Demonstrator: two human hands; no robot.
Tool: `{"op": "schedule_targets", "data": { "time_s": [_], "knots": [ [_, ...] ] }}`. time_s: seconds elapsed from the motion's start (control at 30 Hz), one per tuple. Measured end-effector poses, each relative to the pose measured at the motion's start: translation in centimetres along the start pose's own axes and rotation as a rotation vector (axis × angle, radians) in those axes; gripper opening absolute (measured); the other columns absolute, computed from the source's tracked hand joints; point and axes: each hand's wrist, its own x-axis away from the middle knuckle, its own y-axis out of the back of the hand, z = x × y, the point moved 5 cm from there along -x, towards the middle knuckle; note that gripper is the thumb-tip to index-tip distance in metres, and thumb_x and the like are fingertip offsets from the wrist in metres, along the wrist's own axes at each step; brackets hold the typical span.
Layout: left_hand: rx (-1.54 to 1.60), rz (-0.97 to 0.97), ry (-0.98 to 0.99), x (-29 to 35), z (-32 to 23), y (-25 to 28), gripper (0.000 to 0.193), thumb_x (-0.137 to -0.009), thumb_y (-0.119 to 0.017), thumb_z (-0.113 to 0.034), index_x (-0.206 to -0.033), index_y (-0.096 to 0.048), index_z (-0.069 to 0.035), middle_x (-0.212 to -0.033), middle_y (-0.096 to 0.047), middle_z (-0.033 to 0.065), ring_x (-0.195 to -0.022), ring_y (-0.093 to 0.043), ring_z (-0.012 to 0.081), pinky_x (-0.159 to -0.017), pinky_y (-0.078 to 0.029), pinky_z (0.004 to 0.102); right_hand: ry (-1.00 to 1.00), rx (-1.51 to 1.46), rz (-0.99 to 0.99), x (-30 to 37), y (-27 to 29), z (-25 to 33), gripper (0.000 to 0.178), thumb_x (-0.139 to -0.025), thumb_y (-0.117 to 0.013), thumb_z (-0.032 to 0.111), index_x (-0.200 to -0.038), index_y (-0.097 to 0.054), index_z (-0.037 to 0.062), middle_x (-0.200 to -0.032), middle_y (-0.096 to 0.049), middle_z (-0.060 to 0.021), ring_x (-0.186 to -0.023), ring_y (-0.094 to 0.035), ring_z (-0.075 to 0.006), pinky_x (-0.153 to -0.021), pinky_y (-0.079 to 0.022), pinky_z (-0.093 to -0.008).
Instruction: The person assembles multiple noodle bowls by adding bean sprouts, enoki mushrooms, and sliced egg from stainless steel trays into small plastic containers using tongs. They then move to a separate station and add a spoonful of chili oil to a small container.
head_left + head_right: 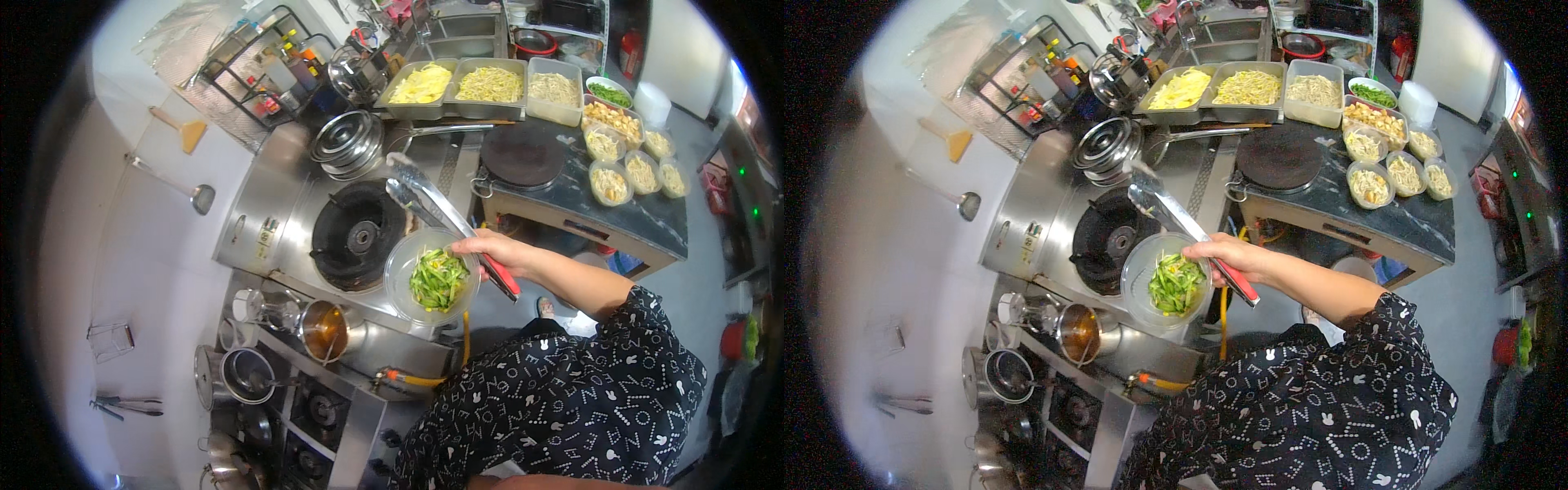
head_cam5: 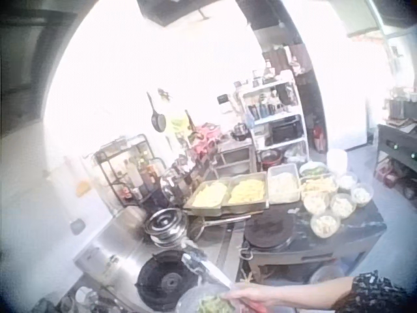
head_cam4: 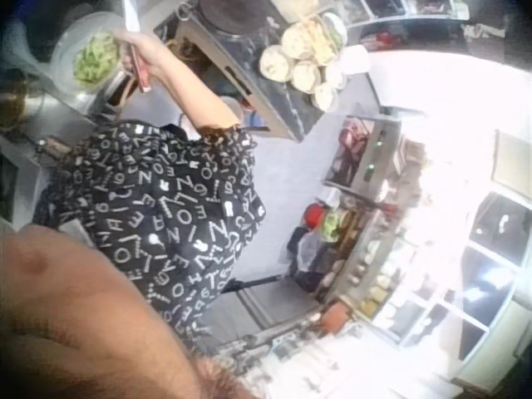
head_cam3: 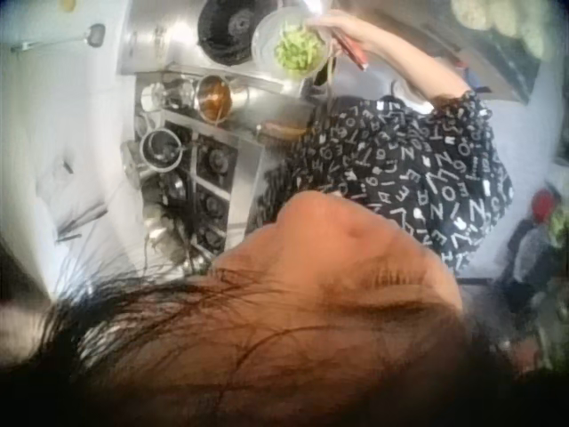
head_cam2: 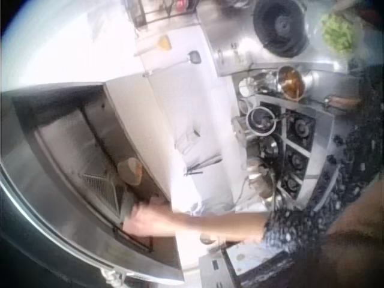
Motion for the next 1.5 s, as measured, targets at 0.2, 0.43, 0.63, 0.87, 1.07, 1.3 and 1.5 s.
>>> {"op": "schedule_targets", "data": {
  "time_s": [0.2, 0.43, 0.63, 0.87, 1.07, 1.3, 1.5],
  "knots": [
    [1.059, 1.124, 0.987, 21.4, -11.9, -26.7, 0.093, -0.084, -0.065, -0.056, -0.154, -0.020, -0.015, -0.152, -0.028, 0.0179, -0.129, -0.044, 0.0294, -0.096, -0.047, 0.0459, 0.185, 0.013, -0.067, 1.2, 6.2, 2.1, 0.033, -0.089, -0.068, 0.031, -0.107, -0.055, 0.0068, -0.070, -0.053, 0.0022, -0.050, -0.047, -0.0057, -0.044, -0.037, -0.0207],
    [1.969, 1.099, 1.327, 33.4, -29.3, -39.9, 0.065, -0.103, -0.032, -0.050, -0.155, -0.010, -0.017, -0.154, -0.028, 0.0151, -0.141, -0.032, 0.0300, -0.112, -0.033, 0.0505, 0.186, 0.134, -0.087, -0.1, 13.5, 6.9, 0.047, -0.090, -0.066, 0.037, -0.120, -0.053, 0.0026, -0.083, -0.057, -0.0003, -0.056, -0.049, -0.0053, -0.049, -0.040, -0.0202],
    [2.053, 0.931, 1.473, 33.4, -29.1, -46.1, 0.059, -0.105, -0.027, -0.043, -0.152, -0.020, -0.008, -0.152, -0.033, 0.0148, -0.139, -0.035, 0.0294, -0.114, -0.031, 0.0472, 0.131, 0.496, -0.344, -2.3, 19.7, 11.1, 0.070, -0.088, -0.061, 0.057, -0.128, -0.052, 0.0012, -0.096, -0.063, -0.0090, -0.063, -0.057, -0.0136, -0.055, -0.048, -0.0278],
    [1.797, 0.629, 1.640, 32.5, -23.2, -57.5, 0.063, -0.102, -0.034, -0.052, -0.152, -0.026, -0.013, -0.153, -0.033, 0.0101, -0.139, -0.035, 0.0294, -0.112, -0.033, 0.0498, 0.325, 2.012, -0.688, -14.8, 27.5, 29.2, 0.075, -0.069, -0.079, 0.053, -0.122, -0.055, 0.0039, -0.110, -0.064, -0.0157, -0.099, -0.066, -0.0315, -0.080, -0.054, -0.0441],
    [1.745, 0.535, 1.602, 30.4, -20.6, -63.4, 0.065, -0.101, -0.036, -0.055, -0.151, -0.027, -0.015, -0.153, -0.032, 0.0100, -0.139, -0.035, 0.0307, -0.110, -0.035, 0.0535, 0.238, 2.358, -0.515, -29.2, 27.6, 32.7, 0.057, -0.065, -0.084, 0.042, -0.105, -0.066, 0.0052, -0.101, -0.069, -0.0125, -0.095, -0.068, -0.0302, -0.077, -0.054, -0.0422],
    [1.633, 0.468, 1.409, 27.3, -18.7, -70.0, 0.073, -0.097, -0.037, -0.061, -0.152, -0.020, -0.015, -0.151, -0.030, 0.0154, -0.134, -0.041, 0.0369, -0.095, -0.049, 0.0583, 0.070, 2.170, -0.414, -28.7, 28.3, 32.8, 0.039, -0.068, -0.082, 0.037, -0.094, -0.073, 0.0098, -0.088, -0.071, -0.0119, -0.088, -0.069, -0.0311, -0.077, -0.054, -0.0413],
    [1.506, 0.465, 1.495, 26.6, -19.3, -74.3, 0.075, -0.096, -0.041, -0.061, -0.151, -0.017, -0.016, -0.150, -0.028, 0.0164, -0.132, -0.042, 0.0389, -0.088, -0.054, 0.0569, 0.260, 1.943, -0.494, -23.6, 28.2, 37.3, 0.043, -0.068, -0.081, 0.040, -0.102, -0.074, 0.0150, -0.086, -0.071, -0.0116, -0.082, -0.069, -0.0317, -0.075, -0.054, -0.0411]
  ]
}}
